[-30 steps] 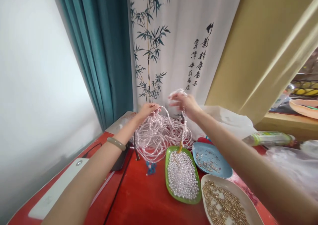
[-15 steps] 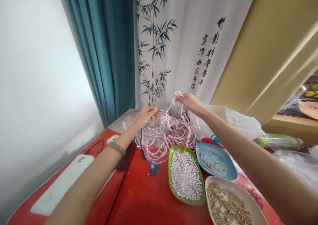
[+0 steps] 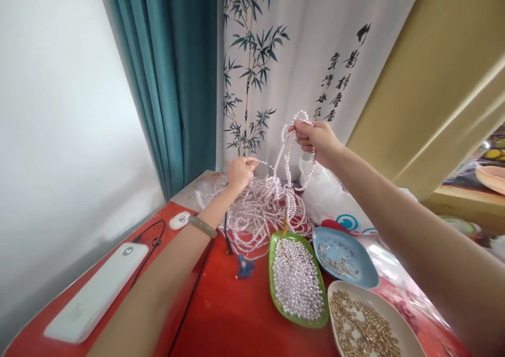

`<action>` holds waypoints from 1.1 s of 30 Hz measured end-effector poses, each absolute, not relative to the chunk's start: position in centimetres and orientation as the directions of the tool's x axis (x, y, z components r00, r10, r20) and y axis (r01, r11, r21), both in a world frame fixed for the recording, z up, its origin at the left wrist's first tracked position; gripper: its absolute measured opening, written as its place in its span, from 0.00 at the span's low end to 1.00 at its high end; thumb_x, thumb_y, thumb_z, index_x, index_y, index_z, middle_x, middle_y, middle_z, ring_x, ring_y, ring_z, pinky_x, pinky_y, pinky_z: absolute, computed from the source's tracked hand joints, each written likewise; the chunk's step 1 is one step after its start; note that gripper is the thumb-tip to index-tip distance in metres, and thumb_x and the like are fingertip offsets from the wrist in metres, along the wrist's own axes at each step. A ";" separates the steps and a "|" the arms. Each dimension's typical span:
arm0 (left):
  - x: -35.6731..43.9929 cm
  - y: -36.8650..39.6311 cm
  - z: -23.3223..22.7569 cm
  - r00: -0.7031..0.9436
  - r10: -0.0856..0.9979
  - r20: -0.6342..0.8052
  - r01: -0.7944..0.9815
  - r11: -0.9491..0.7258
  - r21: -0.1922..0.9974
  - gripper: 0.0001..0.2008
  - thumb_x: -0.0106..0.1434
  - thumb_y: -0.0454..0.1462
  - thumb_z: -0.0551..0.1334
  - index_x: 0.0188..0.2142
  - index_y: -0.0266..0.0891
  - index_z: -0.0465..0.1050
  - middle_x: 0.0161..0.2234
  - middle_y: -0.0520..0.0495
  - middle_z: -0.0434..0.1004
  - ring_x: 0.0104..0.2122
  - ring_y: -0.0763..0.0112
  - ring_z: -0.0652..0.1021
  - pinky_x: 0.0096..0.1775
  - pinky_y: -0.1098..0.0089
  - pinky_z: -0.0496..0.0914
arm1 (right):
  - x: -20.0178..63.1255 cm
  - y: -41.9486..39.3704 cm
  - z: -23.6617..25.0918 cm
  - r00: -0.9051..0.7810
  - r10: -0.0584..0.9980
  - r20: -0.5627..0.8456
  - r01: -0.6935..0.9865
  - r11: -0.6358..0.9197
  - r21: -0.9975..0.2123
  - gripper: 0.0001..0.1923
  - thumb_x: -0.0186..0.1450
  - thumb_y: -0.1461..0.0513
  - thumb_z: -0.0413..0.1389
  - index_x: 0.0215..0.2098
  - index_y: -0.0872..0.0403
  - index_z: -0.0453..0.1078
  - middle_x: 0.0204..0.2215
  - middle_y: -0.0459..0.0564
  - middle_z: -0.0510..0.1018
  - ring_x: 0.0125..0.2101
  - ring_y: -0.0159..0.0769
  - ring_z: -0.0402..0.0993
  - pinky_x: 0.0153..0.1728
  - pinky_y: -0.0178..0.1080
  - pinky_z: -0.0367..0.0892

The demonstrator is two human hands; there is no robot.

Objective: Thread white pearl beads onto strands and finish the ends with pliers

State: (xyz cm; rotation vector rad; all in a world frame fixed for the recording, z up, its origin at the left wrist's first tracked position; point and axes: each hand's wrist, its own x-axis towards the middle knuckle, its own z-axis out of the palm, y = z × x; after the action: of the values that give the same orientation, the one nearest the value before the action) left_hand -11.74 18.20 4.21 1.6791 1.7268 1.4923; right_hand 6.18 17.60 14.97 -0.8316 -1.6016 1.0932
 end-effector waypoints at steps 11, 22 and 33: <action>-7.9 19.1 3.5 0.197 0.918 0.345 0.099 -0.369 0.924 0.30 0.49 0.28 0.61 0.51 0.38 0.55 0.40 0.41 0.73 0.27 0.75 0.72 0.30 0.73 0.65 | 7.3 16.2 19.9 -0.346 0.862 0.370 -0.057 0.374 -0.926 0.09 0.64 0.61 0.48 0.28 0.57 0.65 0.15 0.38 0.49 0.13 0.21 0.40 0.11 0.28 0.41; -13.7 19.1 0.9 0.033 0.970 0.239 0.229 -0.240 0.943 0.13 0.45 0.27 0.50 0.27 0.33 0.70 0.25 0.49 0.71 0.24 0.74 0.69 0.26 0.75 0.62 | 13.9 17.0 16.3 -0.317 0.939 0.131 -0.017 0.132 -0.991 0.12 0.66 0.64 0.43 0.31 0.60 0.66 0.17 0.38 0.42 0.15 0.21 0.35 0.12 0.27 0.36; -10.0 18.7 1.0 0.563 0.797 0.217 0.294 -0.438 0.849 0.31 0.46 0.28 0.57 0.52 0.42 0.61 0.54 0.45 0.61 0.51 0.64 0.65 0.45 0.68 0.64 | 11.9 16.2 14.8 -0.443 0.891 0.094 -0.040 0.085 -0.996 0.11 0.65 0.62 0.45 0.31 0.58 0.67 0.18 0.39 0.41 0.16 0.24 0.34 0.11 0.27 0.38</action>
State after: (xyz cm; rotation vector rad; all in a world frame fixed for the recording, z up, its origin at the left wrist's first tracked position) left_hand -10.05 18.72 1.04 1.9921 0.8753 0.7933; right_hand 11.95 16.15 14.77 -0.8707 -1.5644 1.4737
